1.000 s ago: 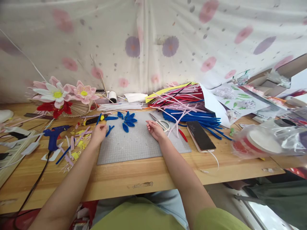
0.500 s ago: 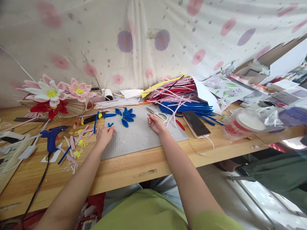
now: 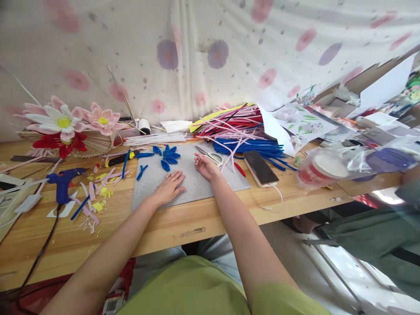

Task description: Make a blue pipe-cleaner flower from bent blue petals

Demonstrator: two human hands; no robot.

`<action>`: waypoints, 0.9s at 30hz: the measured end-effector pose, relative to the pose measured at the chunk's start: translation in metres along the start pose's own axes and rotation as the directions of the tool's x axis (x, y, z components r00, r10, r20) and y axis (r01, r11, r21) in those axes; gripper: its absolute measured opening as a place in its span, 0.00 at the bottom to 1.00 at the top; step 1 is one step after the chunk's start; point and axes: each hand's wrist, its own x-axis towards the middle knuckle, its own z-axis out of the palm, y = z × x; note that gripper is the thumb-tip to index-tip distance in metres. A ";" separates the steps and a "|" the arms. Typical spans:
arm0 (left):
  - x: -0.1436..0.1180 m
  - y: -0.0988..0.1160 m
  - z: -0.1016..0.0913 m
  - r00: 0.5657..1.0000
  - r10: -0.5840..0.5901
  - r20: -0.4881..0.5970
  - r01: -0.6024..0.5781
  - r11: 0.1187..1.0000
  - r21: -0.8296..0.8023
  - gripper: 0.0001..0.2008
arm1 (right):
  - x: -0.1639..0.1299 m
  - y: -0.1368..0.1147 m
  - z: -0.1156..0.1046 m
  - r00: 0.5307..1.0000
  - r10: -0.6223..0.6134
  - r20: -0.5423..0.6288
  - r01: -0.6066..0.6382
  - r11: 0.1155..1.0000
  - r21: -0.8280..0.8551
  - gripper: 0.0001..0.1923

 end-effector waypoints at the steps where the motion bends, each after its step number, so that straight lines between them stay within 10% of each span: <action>1: -0.001 -0.003 0.002 1.000 0.009 0.012 -0.009 1.000 0.020 0.29 | -0.001 0.000 0.000 1.000 -0.006 -0.002 0.006 1.000 -0.006 0.07; 6: -0.028 -0.051 -0.016 0.976 -0.206 -0.068 0.214 0.966 0.143 0.32 | -0.002 -0.001 0.001 1.000 0.000 0.000 0.000 1.000 -0.011 0.06; 10: -0.047 -0.072 -0.038 0.862 -0.460 -0.213 0.499 0.844 0.196 0.31 | -0.003 0.000 0.002 1.000 0.004 0.005 -0.004 1.000 -0.005 0.06; 17: -0.025 -0.030 -0.015 0.996 -0.031 -0.082 0.039 0.995 0.097 0.26 | -0.006 0.001 0.004 1.000 -0.006 -0.002 0.006 1.000 -0.007 0.08; 21: -0.027 -0.045 -0.014 0.994 -0.087 -0.071 0.092 0.993 0.068 0.26 | -0.009 -0.001 0.005 1.000 0.002 -0.023 -0.002 1.000 -0.022 0.07; 27: -0.043 -0.086 -0.025 0.775 -0.369 -0.513 0.446 0.895 0.031 0.18 | -0.002 -0.009 0.007 0.992 0.118 0.033 -0.110 0.978 -0.174 0.10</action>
